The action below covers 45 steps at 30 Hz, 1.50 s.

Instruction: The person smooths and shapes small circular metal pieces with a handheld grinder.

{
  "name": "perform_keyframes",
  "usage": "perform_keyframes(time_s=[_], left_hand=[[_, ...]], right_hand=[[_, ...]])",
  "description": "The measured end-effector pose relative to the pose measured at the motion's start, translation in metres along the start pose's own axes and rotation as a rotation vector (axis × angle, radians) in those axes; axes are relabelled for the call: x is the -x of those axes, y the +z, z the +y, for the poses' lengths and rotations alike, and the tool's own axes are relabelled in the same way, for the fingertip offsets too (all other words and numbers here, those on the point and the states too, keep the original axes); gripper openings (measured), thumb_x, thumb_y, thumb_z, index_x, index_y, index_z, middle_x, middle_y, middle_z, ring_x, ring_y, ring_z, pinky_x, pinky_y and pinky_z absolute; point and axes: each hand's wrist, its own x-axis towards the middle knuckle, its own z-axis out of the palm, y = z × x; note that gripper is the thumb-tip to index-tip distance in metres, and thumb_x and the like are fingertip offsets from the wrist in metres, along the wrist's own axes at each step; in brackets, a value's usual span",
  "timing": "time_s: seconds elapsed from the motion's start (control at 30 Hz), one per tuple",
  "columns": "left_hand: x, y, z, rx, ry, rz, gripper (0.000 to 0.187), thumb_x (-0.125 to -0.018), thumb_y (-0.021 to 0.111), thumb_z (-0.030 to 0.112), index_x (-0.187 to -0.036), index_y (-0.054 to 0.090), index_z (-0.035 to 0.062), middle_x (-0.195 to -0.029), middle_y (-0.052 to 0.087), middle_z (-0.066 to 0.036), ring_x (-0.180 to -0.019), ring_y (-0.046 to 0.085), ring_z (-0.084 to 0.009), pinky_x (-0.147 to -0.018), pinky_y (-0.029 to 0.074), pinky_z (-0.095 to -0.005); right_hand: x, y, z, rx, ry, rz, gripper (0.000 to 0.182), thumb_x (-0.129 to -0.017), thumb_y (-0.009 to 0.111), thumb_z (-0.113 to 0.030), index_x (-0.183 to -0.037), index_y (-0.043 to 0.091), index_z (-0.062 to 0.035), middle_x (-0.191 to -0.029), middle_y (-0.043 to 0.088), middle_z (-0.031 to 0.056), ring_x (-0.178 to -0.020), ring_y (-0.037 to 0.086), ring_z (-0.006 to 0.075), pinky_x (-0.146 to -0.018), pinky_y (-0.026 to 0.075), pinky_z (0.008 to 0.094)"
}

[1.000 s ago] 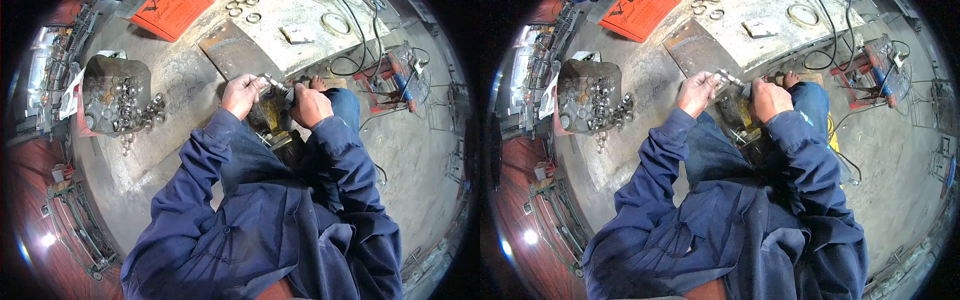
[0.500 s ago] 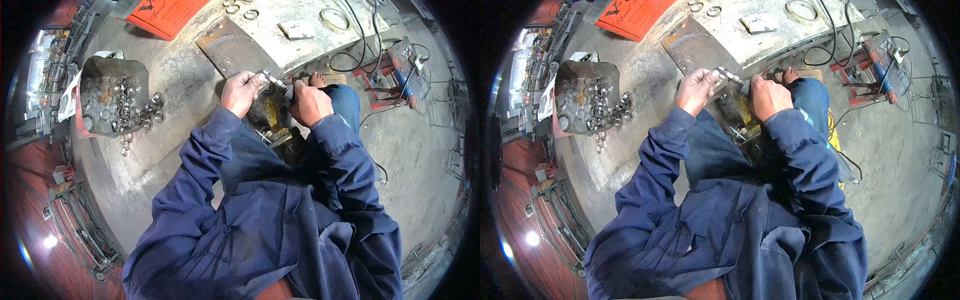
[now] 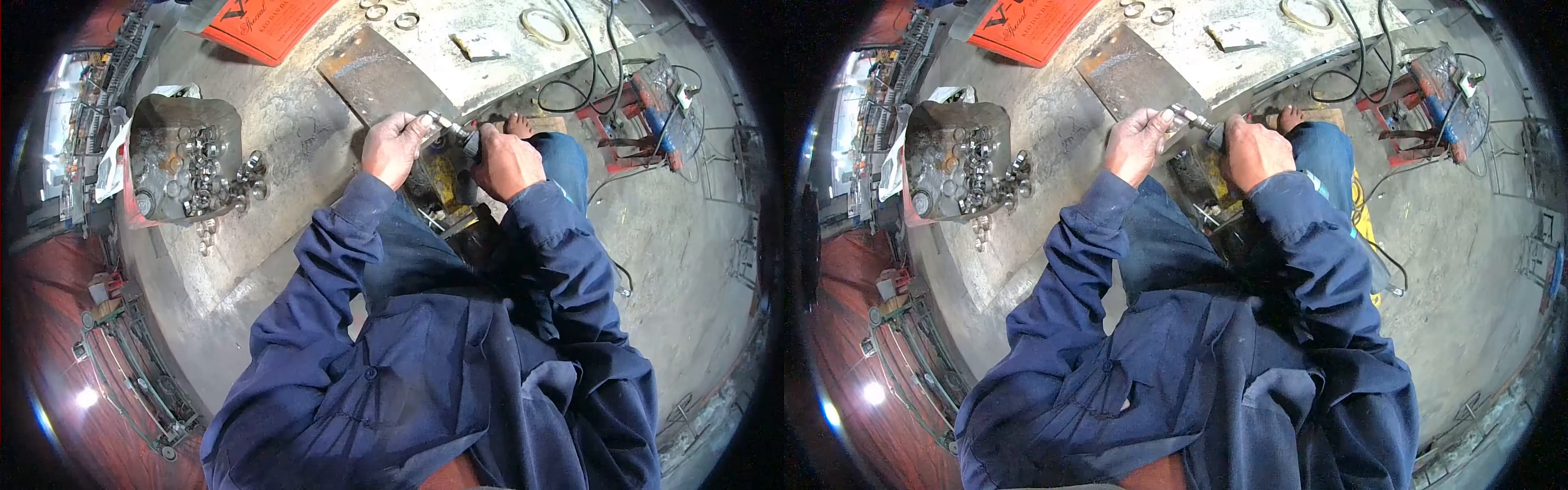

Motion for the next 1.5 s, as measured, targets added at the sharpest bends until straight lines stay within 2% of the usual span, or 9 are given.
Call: perform_keyframes(time_s=[0.23,0.4,0.57,0.73,0.8,1.1,1.33,1.4,1.5], left_hand=[[-0.001,-0.001,-0.003,-0.007,0.024,0.0,0.031,-0.089,0.064,0.032,-0.08,0.062,0.0025,-0.061,0.05,0.005,-0.054,0.04,-0.0045,-0.049,0.033,-0.0227],[0.0,-0.004,-0.006,-0.015,0.028,-0.015,0.031,-0.089,0.064,0.032,-0.082,0.063,0.0017,-0.065,0.053,0.004,-0.058,0.042,-0.0046,-0.052,0.035,-0.0222],[-0.001,-0.006,-0.005,-0.023,-0.007,-0.008,0.032,-0.088,0.065,0.033,-0.083,0.065,0.0013,-0.068,0.056,0.003,-0.062,0.043,-0.005,-0.056,0.037,-0.0226],[-0.003,-0.006,-0.016,-0.084,0.105,0.016,0.031,-0.089,0.065,0.032,-0.082,0.065,0.0016,-0.068,0.056,0.004,-0.064,0.043,-0.0047,-0.057,0.038,-0.0226],[0.002,-0.004,-0.011,-0.038,0.08,0.016,0.03,-0.089,0.065,0.031,-0.082,0.065,0.0017,-0.068,0.056,0.004,-0.063,0.043,-0.0045,-0.056,0.037,-0.0221],[0.003,-0.006,-0.012,-0.008,0.076,0.002,0.027,-0.088,0.067,0.029,-0.082,0.066,0.0019,-0.067,0.055,0.005,-0.062,0.043,-0.0038,-0.055,0.037,-0.0213],[0.0,-0.007,-0.017,-0.058,0.093,0.029,0.025,-0.088,0.066,0.026,-0.081,0.065,0.0017,-0.067,0.055,0.005,-0.061,0.043,-0.0044,-0.055,0.037,-0.0219],[0.002,-0.005,-0.012,-0.08,0.099,0.037,0.026,-0.088,0.066,0.027,-0.081,0.065,0.0019,-0.066,0.054,0.005,-0.062,0.042,-0.0046,-0.055,0.037,-0.0223],[0.007,-0.005,-0.008,-0.067,0.076,0.034,0.027,-0.088,0.066,0.028,-0.081,0.065,0.0021,-0.066,0.053,0.004,-0.062,0.042,-0.0049,-0.056,0.037,-0.0229]], right_hand=[[-0.001,0.002,-0.001,0.02,-0.009,-0.083,0.028,-0.07,0.065,-0.016,-0.092,0.054,-0.0028,-0.08,0.064,0.0232,-0.081,0.062,0.0413,-0.069,0.049,0.0486],[0.002,-0.007,-0.002,-0.027,-0.129,-0.167,0.029,-0.07,0.066,-0.018,-0.092,0.055,-0.0027,-0.08,0.063,0.0237,-0.081,0.062,0.0409,-0.069,0.048,0.048],[-0.001,-0.004,0.002,-0.026,-0.102,-0.09,0.023,-0.072,0.062,-0.015,-0.089,0.056,-0.0022,-0.08,0.064,0.0235,-0.08,0.063,0.0403,-0.068,0.049,0.0481],[0.0,-0.001,0.001,0.006,-0.075,-0.015,0.016,-0.075,0.056,-0.011,-0.087,0.057,-0.0014,-0.08,0.064,0.0236,-0.079,0.064,0.0402,-0.068,0.051,0.0481],[-0.001,0.001,0.001,-0.023,-0.026,-0.071,0.028,-0.069,0.066,-0.017,-0.091,0.055,-0.0027,-0.08,0.063,0.0225,-0.083,0.062,0.0405,-0.069,0.048,0.0483],[-0.002,-0.003,0.004,-0.038,-0.143,-0.223,0.031,-0.068,0.064,-0.014,-0.096,0.055,-0.0027,-0.079,0.062,0.0239,-0.084,0.061,0.041,-0.071,0.048,0.0473],[-0.001,-0.004,0.003,-0.043,-0.082,-0.058,0.035,-0.068,0.064,-0.014,-0.101,0.056,-0.0036,-0.08,0.063,0.0237,-0.082,0.062,0.0404,-0.07,0.048,0.0473],[0.0,0.0,-0.001,-0.051,-0.058,-0.042,0.02,-0.07,0.061,-0.012,-0.086,0.056,-0.0009,-0.079,0.064,0.0236,-0.08,0.064,0.0405,-0.069,0.051,0.047],[0.004,-0.006,-0.005,-0.016,-0.114,-0.1,0.018,-0.072,0.06,-0.012,-0.086,0.057,-0.001,-0.079,0.064,0.0232,-0.08,0.064,0.04,-0.069,0.051,0.0472]])
